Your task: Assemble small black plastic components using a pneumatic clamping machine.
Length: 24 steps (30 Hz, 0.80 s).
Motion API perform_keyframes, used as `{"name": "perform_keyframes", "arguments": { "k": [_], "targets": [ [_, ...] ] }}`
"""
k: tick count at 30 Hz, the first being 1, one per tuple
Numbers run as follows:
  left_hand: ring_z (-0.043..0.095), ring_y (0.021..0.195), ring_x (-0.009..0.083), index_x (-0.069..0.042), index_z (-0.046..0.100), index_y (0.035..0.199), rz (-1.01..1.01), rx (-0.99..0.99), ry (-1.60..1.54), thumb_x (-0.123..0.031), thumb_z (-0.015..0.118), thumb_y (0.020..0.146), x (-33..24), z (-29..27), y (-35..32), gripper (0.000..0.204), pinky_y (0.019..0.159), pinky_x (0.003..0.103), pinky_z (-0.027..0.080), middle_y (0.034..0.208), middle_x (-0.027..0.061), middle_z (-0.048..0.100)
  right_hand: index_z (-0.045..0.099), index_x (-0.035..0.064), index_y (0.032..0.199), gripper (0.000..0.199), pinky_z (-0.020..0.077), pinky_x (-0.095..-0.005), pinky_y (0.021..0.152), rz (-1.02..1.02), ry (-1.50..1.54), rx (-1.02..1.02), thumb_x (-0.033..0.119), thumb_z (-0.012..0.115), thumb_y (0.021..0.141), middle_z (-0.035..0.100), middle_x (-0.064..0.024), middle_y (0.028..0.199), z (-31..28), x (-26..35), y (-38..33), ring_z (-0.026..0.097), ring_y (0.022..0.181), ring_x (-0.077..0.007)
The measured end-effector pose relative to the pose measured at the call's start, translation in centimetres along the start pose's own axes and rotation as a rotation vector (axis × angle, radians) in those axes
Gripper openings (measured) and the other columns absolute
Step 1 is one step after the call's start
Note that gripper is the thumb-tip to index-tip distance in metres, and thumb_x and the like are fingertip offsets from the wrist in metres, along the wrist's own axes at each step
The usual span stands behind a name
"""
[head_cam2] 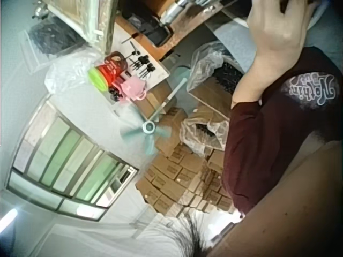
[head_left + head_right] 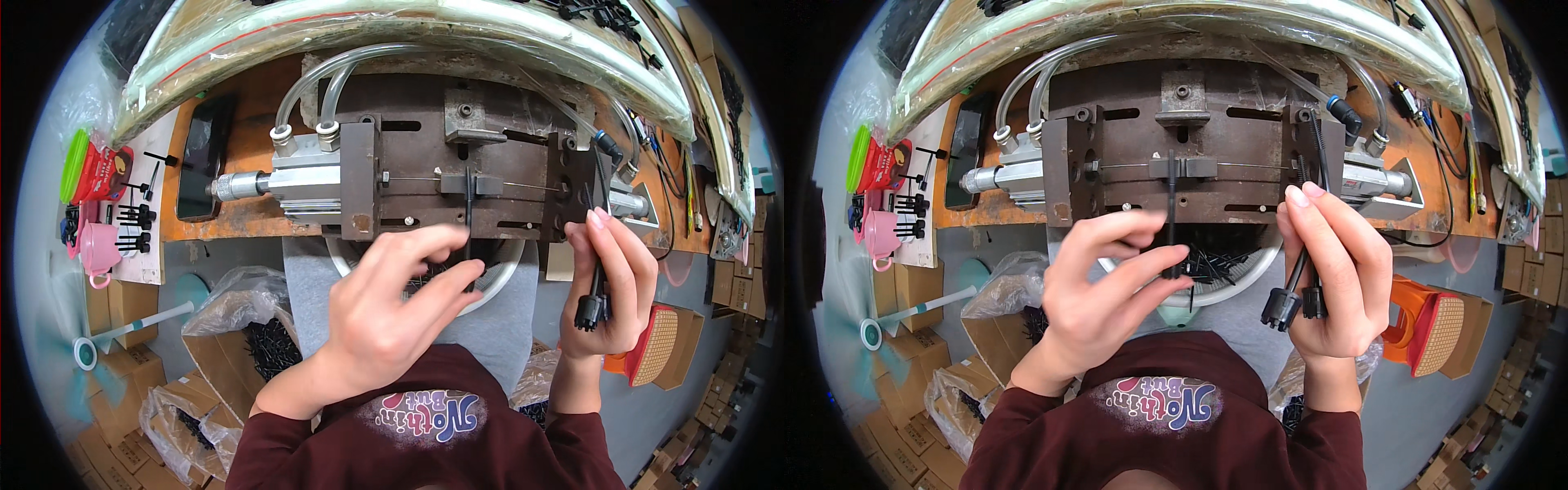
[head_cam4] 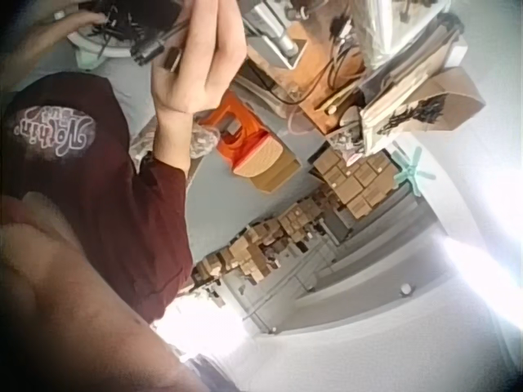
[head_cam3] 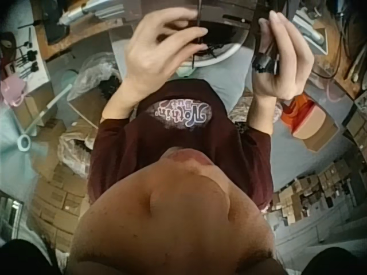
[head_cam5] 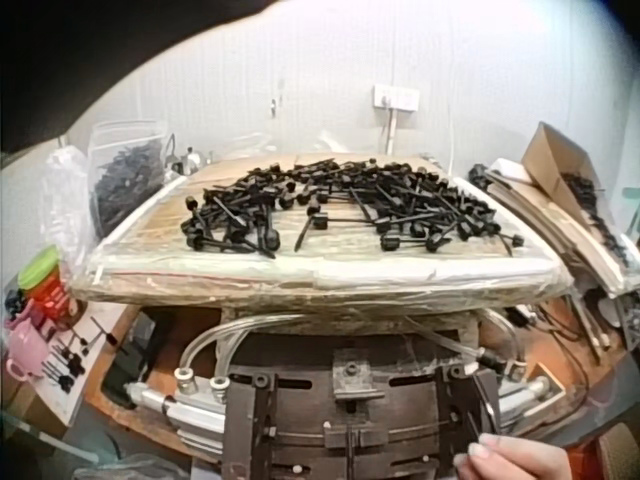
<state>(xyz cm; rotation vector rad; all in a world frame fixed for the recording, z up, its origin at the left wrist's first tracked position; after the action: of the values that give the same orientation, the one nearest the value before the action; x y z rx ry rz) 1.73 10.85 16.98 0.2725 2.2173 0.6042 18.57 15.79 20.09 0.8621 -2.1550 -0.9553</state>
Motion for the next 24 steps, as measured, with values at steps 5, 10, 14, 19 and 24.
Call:
{"name": "perform_keyframes", "arguments": {
  "k": [5, 10, 14, 19, 24],
  "targets": [
    [0.068, 0.078, 0.0206, 0.001, 0.07, 0.095, 0.13, 0.093, 0.279, -0.009, 0.08, 0.067, -0.2, 2.5, 0.4, 0.031, 0.068, 0.03, 0.055, 0.12, 0.0141, 0.068, 0.061, 0.0021, 0.11, 0.037, 0.0559, -0.0331, 0.081, 0.071, 0.187, 0.058, -0.01, 0.076, 0.078, 0.069, -0.0179, 0.11, 0.2, -0.4, -0.8, 0.069, 0.095, -0.0261],
    [0.069, 0.078, 0.0192, 0.001, 0.07, 0.098, 0.109, 0.107, 0.288, -0.01, 0.078, 0.073, 0.1, 2.4, 1.4, 0.028, 0.065, 0.029, 0.054, 0.12, 0.0104, 0.068, 0.051, 0.0045, 0.105, 0.039, 0.0551, -0.0336, 0.081, 0.114, 0.32, 0.045, -0.008, 0.076, 0.078, 0.07, -0.0209, 0.109, -0.2, -1.3, -1.7, 0.07, 0.093, -0.0274],
    [0.07, 0.079, 0.0198, 0.001, 0.07, 0.098, 0.105, 0.091, 0.258, -0.01, 0.078, 0.074, 0.6, 2.5, 1.1, 0.028, 0.064, 0.028, 0.054, 0.12, 0.0102, 0.069, 0.053, 0.0031, 0.104, 0.041, 0.0568, -0.0313, 0.077, 0.06, 0.215, 0.085, -0.008, 0.079, 0.075, 0.07, -0.0202, 0.108, -0.4, -0.7, -1.7, 0.07, 0.093, -0.026],
    [0.071, 0.082, 0.0194, 0.001, 0.07, 0.099, 0.108, 0.086, 0.222, -0.01, 0.079, 0.074, 1.0, 2.5, 0.9, 0.029, 0.063, 0.027, 0.054, 0.12, 0.0106, 0.068, 0.061, 0.0014, 0.102, 0.038, 0.0572, -0.0295, 0.071, -0.028, 0.083, 0.059, -0.008, 0.082, 0.072, 0.069, -0.0166, 0.105, -0.7, 0.4, -1.1, 0.069, 0.087, -0.0239],
    [0.071, 0.082, 0.0203, 0.001, 0.07, 0.105, 0.08, 0.024, 0.07, -0.008, 0.083, 0.069, 1.1, 2.1, 0.9, 0.039, 0.07, 0.028, 0.056, 0.119, 0.0139, 0.068, 0.069, -0.0026, 0.102, 0.038, 0.0535, -0.0286, 0.058, -0.099, 0.084, 0.042, -0.012, 0.08, 0.067, 0.065, -0.0136, 0.097, -0.7, 1.3, -1.7, 0.066, 0.073, -0.0226]
  ]
}}
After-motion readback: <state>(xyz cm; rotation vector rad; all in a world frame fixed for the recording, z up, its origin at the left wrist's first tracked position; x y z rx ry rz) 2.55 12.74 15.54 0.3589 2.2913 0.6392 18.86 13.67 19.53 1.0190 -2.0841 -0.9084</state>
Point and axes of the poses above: each hand's wrist, its own y-axis towards the middle knuckle, its own z-axis out of the palm, x = y × z, the point moved 8 cm from there along y, towards the middle knuckle
